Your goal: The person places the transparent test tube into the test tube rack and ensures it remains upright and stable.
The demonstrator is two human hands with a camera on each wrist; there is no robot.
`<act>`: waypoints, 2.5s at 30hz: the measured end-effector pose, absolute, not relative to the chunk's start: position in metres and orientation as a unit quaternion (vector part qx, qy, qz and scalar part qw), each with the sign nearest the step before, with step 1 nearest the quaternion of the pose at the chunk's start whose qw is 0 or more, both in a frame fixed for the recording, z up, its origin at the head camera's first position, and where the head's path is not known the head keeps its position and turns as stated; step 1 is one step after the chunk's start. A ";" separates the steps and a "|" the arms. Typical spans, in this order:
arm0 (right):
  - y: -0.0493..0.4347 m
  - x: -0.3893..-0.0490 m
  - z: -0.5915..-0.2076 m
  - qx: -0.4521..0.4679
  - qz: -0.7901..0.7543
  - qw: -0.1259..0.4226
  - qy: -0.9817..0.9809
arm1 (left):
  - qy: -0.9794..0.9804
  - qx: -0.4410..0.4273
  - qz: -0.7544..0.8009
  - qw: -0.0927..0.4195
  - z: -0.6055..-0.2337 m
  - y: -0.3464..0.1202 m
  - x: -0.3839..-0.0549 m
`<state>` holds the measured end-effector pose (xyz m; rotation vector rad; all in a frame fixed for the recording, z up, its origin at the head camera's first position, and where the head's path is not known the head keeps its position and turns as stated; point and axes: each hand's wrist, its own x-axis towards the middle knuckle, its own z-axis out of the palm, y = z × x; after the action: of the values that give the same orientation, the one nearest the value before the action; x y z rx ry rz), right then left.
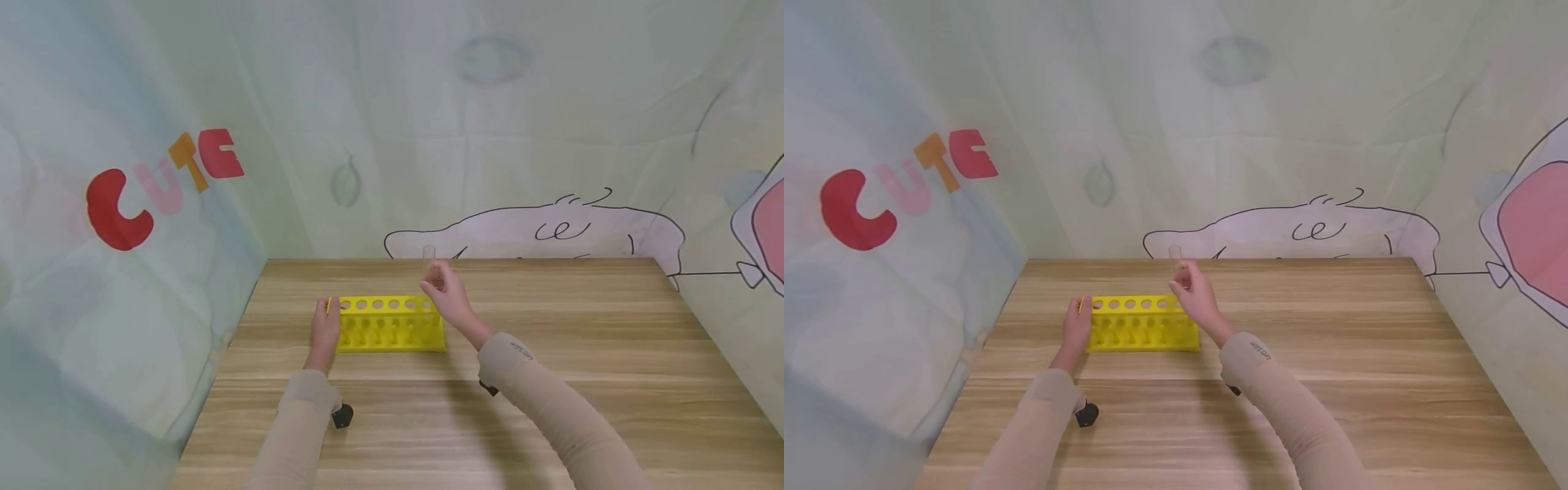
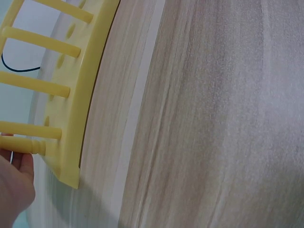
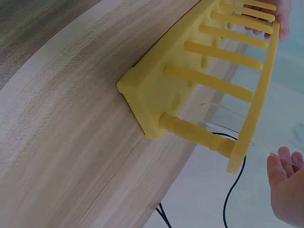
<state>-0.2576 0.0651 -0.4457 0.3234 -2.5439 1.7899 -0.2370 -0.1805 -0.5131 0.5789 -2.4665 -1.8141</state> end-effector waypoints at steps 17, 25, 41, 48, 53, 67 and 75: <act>0.065 -0.255 -0.450 0.095 0.563 -0.005 -0.821 | -0.800 0.179 -0.572 0.034 -0.518 -0.181 -0.240; 0.065 -0.254 -0.453 0.092 0.563 -0.008 -0.821 | -0.806 0.165 -0.567 0.048 -0.519 -0.182 -0.238; 0.063 -0.255 -0.463 0.081 0.559 -0.016 -0.825 | -0.803 0.170 -0.569 0.040 -0.521 -0.182 -0.240; 0.062 -0.254 -0.464 0.078 0.556 -0.020 -0.827 | -0.801 0.172 -0.572 0.036 -0.522 -0.183 -0.241; 0.063 -0.254 -0.465 0.072 0.558 -0.026 -0.826 | -0.799 0.174 -0.574 0.038 -0.521 -0.182 -0.240; 0.063 -0.253 -0.466 0.073 0.568 -0.023 -0.819 | -0.797 0.180 -0.576 0.036 -0.519 -0.181 -0.239; 0.065 -0.254 -0.467 0.057 0.572 -0.037 -0.818 | -0.795 0.171 -0.580 0.035 -0.518 -0.181 -0.238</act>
<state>-0.2536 0.0645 -0.4666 0.1850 -2.6311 1.8393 -0.2382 -0.1809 -0.5183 0.5253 -2.4451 -1.7841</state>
